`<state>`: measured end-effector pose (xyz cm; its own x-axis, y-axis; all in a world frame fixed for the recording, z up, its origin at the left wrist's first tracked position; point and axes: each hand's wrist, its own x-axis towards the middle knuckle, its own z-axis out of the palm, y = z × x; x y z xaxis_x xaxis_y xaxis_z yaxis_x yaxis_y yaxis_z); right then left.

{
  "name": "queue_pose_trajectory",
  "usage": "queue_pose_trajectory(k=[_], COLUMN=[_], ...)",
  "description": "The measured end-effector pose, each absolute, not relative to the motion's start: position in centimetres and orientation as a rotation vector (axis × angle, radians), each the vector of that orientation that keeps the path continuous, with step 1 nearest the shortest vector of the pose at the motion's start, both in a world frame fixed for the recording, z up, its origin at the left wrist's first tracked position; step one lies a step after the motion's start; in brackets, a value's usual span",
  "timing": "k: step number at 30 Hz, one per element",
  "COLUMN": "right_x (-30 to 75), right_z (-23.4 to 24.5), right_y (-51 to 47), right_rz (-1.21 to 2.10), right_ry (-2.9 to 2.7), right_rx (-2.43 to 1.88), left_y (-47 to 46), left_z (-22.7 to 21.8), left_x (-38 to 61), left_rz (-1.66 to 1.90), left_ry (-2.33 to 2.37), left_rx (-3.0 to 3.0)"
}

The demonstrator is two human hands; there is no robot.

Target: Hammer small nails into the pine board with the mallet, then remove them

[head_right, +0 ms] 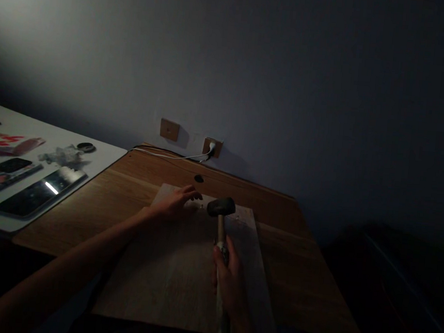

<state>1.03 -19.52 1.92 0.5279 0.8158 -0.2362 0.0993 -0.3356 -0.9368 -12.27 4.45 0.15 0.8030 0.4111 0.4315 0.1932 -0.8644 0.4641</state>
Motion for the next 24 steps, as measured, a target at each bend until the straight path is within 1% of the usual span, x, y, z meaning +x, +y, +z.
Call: queue_pose_trajectory(k=[5,9,12,15,21,24], right_x=[1.8,2.0,2.2,2.5,2.1,1.6], right_z=[2.3,1.6,0.9,0.2,0.6,1.4], right_y=[-21.7,-22.3,-22.5,-22.7,-22.2,-21.5], right_rz=[0.892,0.863,0.868,0.867,0.87,0.899], right_ry=[-0.628,-0.589,-0.564,-0.573,-0.614,-0.671], right_rx=[-1.777,-1.777,-1.771,-1.759,-1.747,-1.737], left_y=[0.2,-2.0,-2.0,-0.3,5.6,7.1], left_z=[0.8,0.3,0.5,1.1,0.7,-0.1], left_x=[-11.1,-9.5,-9.4,-10.5,-13.3,-13.9], left_rz=[0.6,0.602,0.588,0.574,0.701,0.657], left_ry=[-0.004,-0.069,-0.087,0.032,0.64,0.728], left_rx=[2.975,3.168,3.191,3.049,2.462,2.399])
